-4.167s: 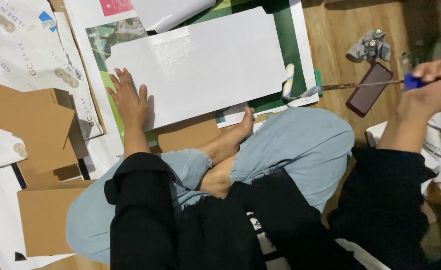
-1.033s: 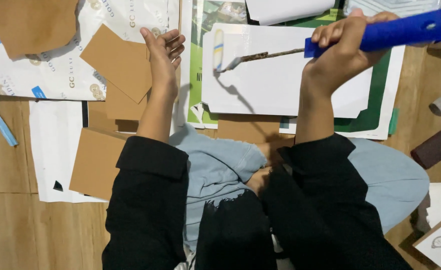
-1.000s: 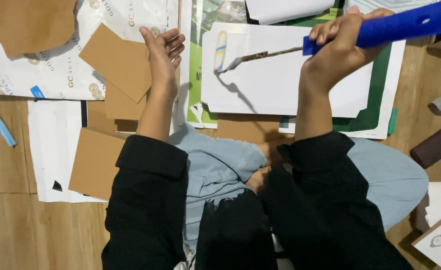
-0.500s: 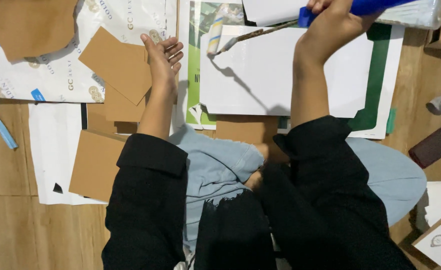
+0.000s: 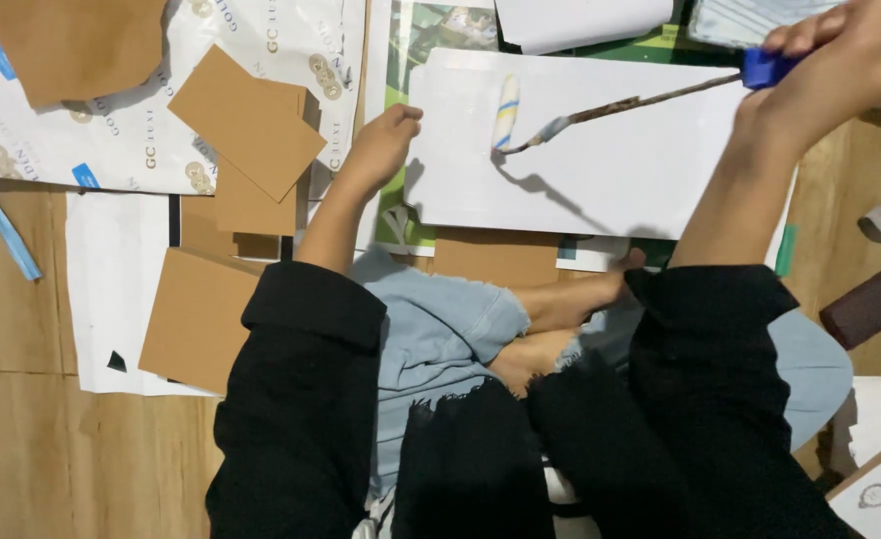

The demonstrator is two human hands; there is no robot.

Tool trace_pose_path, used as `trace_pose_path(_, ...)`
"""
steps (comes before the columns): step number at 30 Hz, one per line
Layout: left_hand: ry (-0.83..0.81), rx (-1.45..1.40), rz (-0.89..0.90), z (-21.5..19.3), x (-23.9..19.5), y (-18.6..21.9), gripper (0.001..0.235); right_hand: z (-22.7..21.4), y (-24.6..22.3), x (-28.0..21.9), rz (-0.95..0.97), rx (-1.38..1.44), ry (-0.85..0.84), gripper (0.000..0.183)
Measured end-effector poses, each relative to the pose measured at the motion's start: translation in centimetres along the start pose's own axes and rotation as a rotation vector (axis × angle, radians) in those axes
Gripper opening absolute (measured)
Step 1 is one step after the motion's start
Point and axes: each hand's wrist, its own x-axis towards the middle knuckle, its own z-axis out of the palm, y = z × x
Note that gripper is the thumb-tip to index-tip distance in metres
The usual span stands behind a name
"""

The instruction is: The person sits on the floor and uses a small roller to apply a white adhesive to a rectangular sheet of paper. They repeatedly roll the tool over the surface to ensure even coverage, then place the coated sheet onto a stack of other papers.

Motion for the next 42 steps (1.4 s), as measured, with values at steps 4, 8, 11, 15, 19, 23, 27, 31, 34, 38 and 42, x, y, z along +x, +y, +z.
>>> trace_pose_path(4,0.187,-0.129,0.061,0.1,0.9,0.3,0.044,0.9,1.2,-5.4,0.255,0.169,0.132,0.040)
trace_pose_path(8,0.229,-0.226,0.079,-0.1,1.0,0.0,0.044,3.8,0.0,-7.8,0.184,0.227,-0.002,0.024)
trace_pose_path(11,0.261,-0.170,0.034,-0.5,0.2,-1.2,0.045,1.3,-1.0,-5.2,0.205,0.164,0.007,0.021)
trace_pose_path(15,0.276,-0.187,0.038,-1.1,0.4,-0.4,0.048,0.7,-4.6,-3.6,0.086,-0.049,-0.022,0.016)
trace_pose_path(19,0.261,-0.314,-0.021,0.3,1.7,-0.2,0.060,1.0,-3.6,-9.1,0.220,0.107,-0.024,0.021)
trace_pose_path(23,0.258,-0.566,-0.170,2.4,2.6,-1.0,0.069,-0.1,-3.7,-8.2,0.164,0.106,-0.183,0.023)
trace_pose_path(27,0.153,-0.541,-0.368,3.4,2.8,-1.6,0.063,-5.0,-7.0,-2.4,0.186,-0.165,-0.071,0.021)
trace_pose_path(31,0.157,-0.424,-0.391,3.5,4.0,-1.5,0.071,-7.0,-9.8,-3.7,0.156,-0.211,0.023,0.028)
trace_pose_path(34,0.196,-0.391,-0.438,3.1,1.8,0.7,0.069,-8.3,-7.6,-8.2,0.070,0.065,-0.149,0.027)
trace_pose_path(38,0.234,-0.451,-0.158,4.4,2.5,-3.3,0.077,-2.2,-7.7,-13.2,0.152,0.075,-0.074,0.020)
trace_pose_path(42,0.273,-0.580,-0.284,3.8,3.0,-2.5,0.066,-4.2,-7.8,-10.8,0.100,0.094,-0.306,0.019)
